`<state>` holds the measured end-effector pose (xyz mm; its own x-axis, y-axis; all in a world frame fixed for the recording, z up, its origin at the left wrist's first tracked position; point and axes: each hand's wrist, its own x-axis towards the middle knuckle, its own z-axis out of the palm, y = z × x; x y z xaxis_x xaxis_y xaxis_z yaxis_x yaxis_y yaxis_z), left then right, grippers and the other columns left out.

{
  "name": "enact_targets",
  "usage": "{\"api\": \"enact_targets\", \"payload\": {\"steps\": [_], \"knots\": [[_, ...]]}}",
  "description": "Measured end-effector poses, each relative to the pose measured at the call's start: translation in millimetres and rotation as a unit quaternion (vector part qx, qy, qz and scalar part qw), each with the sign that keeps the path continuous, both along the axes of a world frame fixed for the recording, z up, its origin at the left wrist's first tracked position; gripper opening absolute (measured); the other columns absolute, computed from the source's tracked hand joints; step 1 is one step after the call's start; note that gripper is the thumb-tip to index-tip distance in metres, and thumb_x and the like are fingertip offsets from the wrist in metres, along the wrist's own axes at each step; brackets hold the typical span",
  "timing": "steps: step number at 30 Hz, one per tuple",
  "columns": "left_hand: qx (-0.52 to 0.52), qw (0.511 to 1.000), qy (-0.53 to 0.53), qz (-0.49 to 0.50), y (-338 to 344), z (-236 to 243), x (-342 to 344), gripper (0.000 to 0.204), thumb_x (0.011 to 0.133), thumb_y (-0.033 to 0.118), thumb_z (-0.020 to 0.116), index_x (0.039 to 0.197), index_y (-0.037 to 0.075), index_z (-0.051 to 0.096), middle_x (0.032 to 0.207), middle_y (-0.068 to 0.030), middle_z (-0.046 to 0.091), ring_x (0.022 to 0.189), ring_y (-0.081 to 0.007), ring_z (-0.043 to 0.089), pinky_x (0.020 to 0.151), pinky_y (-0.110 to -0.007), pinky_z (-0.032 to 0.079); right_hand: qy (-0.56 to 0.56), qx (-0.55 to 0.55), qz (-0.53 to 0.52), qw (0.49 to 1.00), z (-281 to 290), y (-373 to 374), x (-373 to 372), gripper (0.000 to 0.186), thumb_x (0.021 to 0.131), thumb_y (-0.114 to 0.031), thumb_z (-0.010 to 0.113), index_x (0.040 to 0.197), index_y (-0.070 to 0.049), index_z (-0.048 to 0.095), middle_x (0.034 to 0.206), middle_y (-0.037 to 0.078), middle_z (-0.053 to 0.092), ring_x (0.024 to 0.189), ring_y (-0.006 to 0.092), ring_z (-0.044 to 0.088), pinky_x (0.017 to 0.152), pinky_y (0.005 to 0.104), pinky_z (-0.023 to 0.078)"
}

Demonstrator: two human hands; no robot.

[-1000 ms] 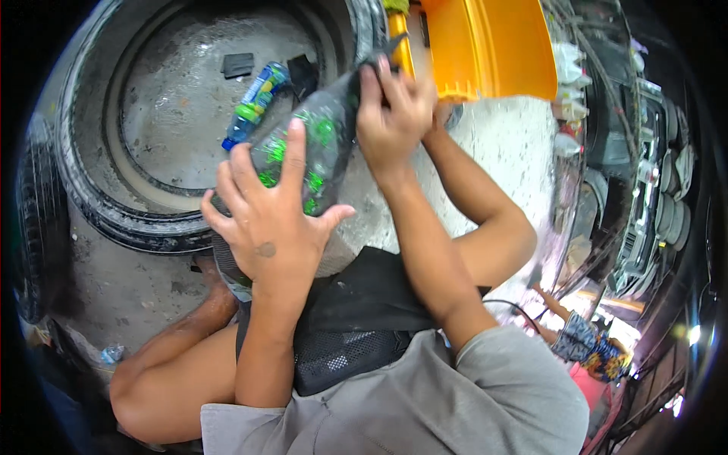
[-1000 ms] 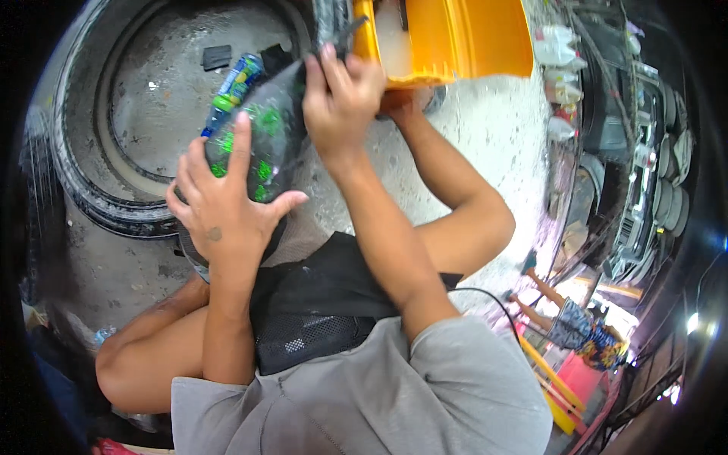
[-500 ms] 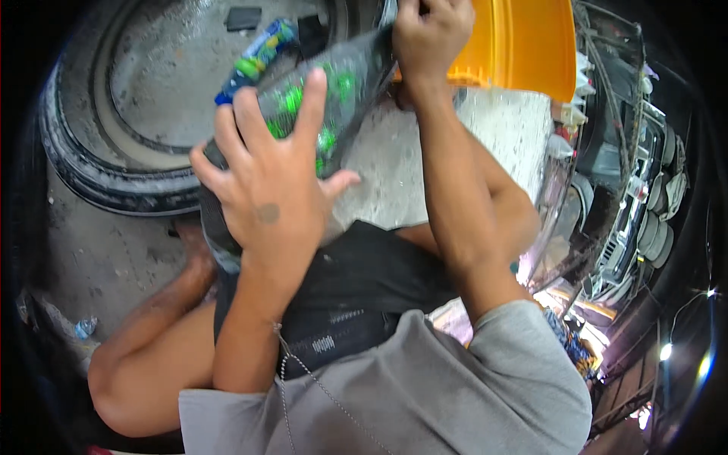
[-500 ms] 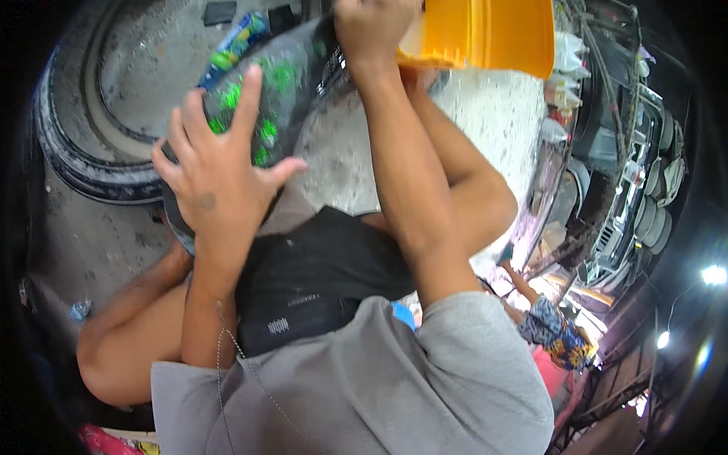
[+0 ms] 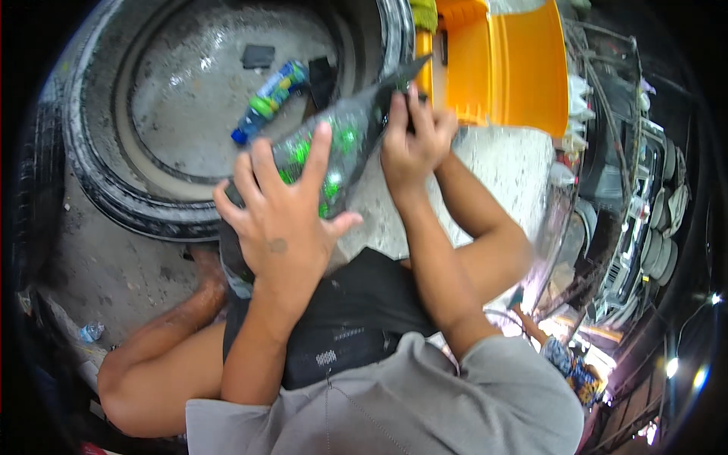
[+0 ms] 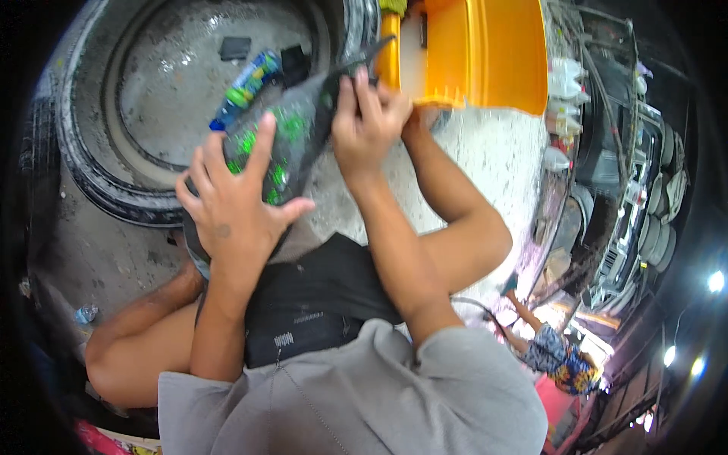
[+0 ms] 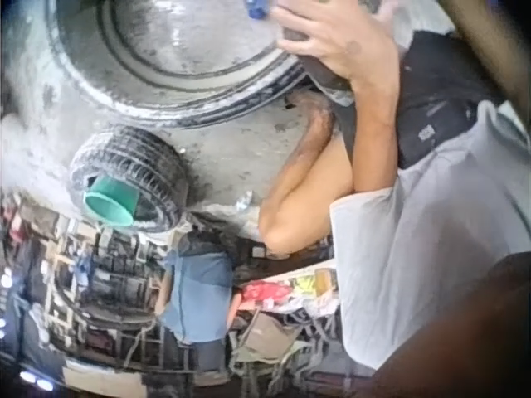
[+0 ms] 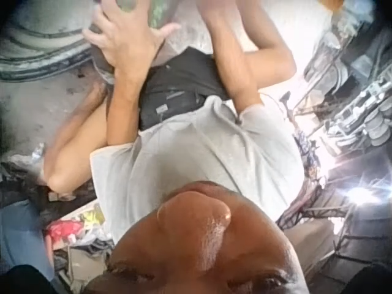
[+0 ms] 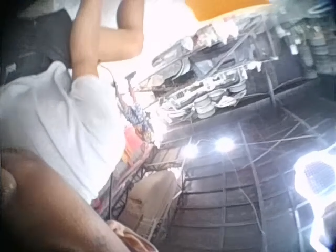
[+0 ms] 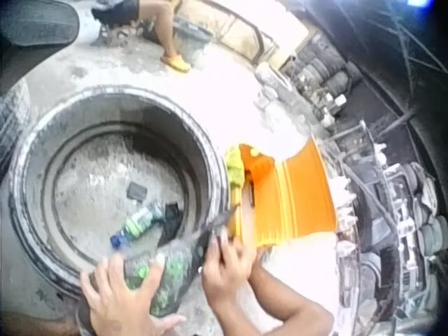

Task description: Sanding and preparing a piece of vehicle bodywork for repair.

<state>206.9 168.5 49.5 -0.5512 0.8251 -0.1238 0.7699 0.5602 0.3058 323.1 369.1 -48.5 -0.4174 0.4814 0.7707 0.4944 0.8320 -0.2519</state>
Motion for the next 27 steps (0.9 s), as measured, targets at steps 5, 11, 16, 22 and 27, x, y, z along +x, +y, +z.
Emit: {"api": "enact_targets", "payload": {"steps": [5,11,16,22,27], "knots": [[0.005,0.999,0.053,0.01,-3,8,6,0.123,0.051,0.07,0.089,0.162,0.045,0.042,0.146,-0.0148,0.048,0.132,-0.0358,0.048,0.103,-0.061,0.041,-0.124,-0.049,-0.001,0.991,50,56,-49,0.023,0.089,-0.022,0.079,0.078,-0.003,0.07,0.084,0.017,0.067,0.081,0.0394,0.06,0.067,0.0487,0.043],[0.004,1.0,-0.006,-0.003,-1,-3,6,0.124,0.049,0.071,0.089,0.161,0.046,0.043,0.146,-0.0153,0.046,0.133,-0.0367,0.048,0.104,-0.063,0.039,-0.047,-0.07,-0.056,0.995,0,-3,10,0.018,0.084,-0.009,0.086,0.099,-0.003,0.082,0.079,0.009,0.066,0.081,0.031,0.058,0.075,0.0414,0.046],[0.033,0.998,0.056,0.02,1,5,0,0.12,0.052,0.073,0.086,0.161,0.046,0.044,0.146,-0.0159,0.049,0.132,-0.0377,0.049,0.106,-0.062,0.039,-0.153,-0.037,-0.017,0.987,41,57,-39,0.014,0.09,-0.022,0.082,0.093,-0.008,0.082,0.076,0.014,0.06,0.071,0.0332,0.054,0.069,0.0433,0.044],[-0.005,1.0,0.0,0.002,6,-2,11,0.118,0.054,0.072,0.087,0.161,0.045,0.044,0.147,-0.0168,0.047,0.133,-0.0384,0.048,0.108,-0.062,0.037,-0.022,0.062,0.026,0.997,-14,43,12,0.023,0.09,-0.019,0.081,0.109,-0.005,0.08,0.09,0.014,0.073,0.079,0.0318,0.06,0.074,0.0442,0.046],[0.021,0.998,0.066,0.011,-8,2,5,0.118,0.054,0.074,0.085,0.161,0.043,0.044,0.145,-0.0173,0.048,0.131,-0.0382,0.049,0.103,-0.062,0.041,-0.272,-0.169,-0.109,0.941,50,44,-45,0.017,0.092,-0.022,0.078,0.083,-0.009,0.071,0.088,0.012,0.072,0.081,0.0317,0.06,0.074,0.0448,0.045]]}}
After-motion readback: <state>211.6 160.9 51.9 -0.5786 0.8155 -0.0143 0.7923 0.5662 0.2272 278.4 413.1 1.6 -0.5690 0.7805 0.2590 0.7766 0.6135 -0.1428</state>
